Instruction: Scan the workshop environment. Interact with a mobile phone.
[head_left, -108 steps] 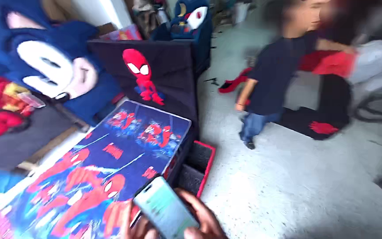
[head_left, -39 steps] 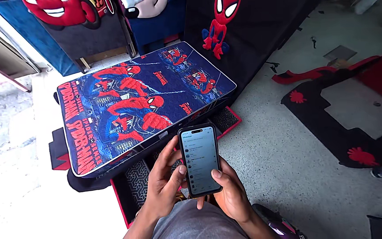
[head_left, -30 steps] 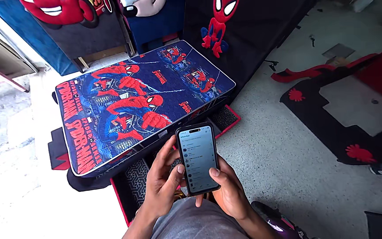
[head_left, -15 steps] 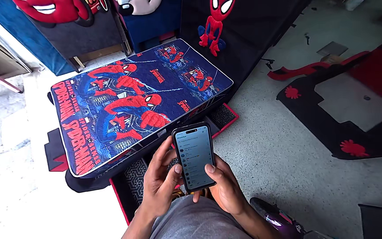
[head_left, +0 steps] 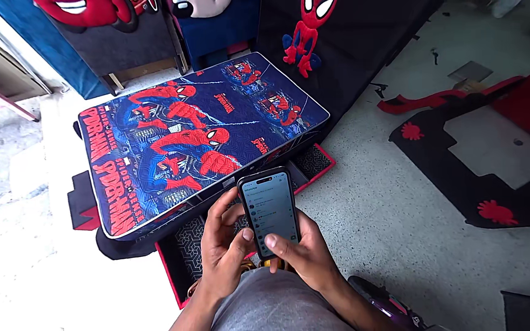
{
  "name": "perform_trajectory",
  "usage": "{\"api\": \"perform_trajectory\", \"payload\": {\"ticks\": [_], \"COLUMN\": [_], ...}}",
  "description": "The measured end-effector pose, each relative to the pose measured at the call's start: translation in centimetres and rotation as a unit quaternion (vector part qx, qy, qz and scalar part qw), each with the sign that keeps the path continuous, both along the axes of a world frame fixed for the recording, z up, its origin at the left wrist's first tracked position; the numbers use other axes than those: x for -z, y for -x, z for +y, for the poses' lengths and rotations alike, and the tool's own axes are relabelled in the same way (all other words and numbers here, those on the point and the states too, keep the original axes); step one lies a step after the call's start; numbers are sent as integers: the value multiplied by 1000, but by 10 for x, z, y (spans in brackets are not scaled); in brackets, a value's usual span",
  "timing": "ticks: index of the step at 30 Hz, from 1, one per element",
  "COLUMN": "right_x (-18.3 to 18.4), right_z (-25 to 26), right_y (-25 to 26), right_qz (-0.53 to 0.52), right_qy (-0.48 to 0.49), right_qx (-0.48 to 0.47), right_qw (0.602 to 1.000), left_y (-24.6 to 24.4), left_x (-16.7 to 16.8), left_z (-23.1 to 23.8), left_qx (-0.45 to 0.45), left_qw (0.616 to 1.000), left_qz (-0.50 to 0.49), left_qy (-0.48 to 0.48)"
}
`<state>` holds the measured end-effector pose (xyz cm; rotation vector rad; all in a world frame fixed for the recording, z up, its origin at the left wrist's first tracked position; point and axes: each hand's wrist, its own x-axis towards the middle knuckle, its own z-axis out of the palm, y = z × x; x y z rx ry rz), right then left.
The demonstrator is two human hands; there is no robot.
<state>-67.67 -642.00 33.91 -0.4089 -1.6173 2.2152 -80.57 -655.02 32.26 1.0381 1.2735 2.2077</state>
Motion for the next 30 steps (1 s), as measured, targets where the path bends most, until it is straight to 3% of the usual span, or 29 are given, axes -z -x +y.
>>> {"api": "perform_trajectory", "payload": {"ticks": [10, 30], "right_x": [2, 11], "right_z": [1, 4], "right_y": [8, 5], "right_qz": [54, 64], "right_qy": [14, 13], "right_qx": [-65, -77], "right_qw": [996, 995], "left_y": [11, 5], "left_x": [-1, 1], "left_z": [-3, -1], "left_qx": [-16, -32], "left_qw": [1000, 999], "left_qz": [-15, -33], "left_qy": [-6, -1]}}
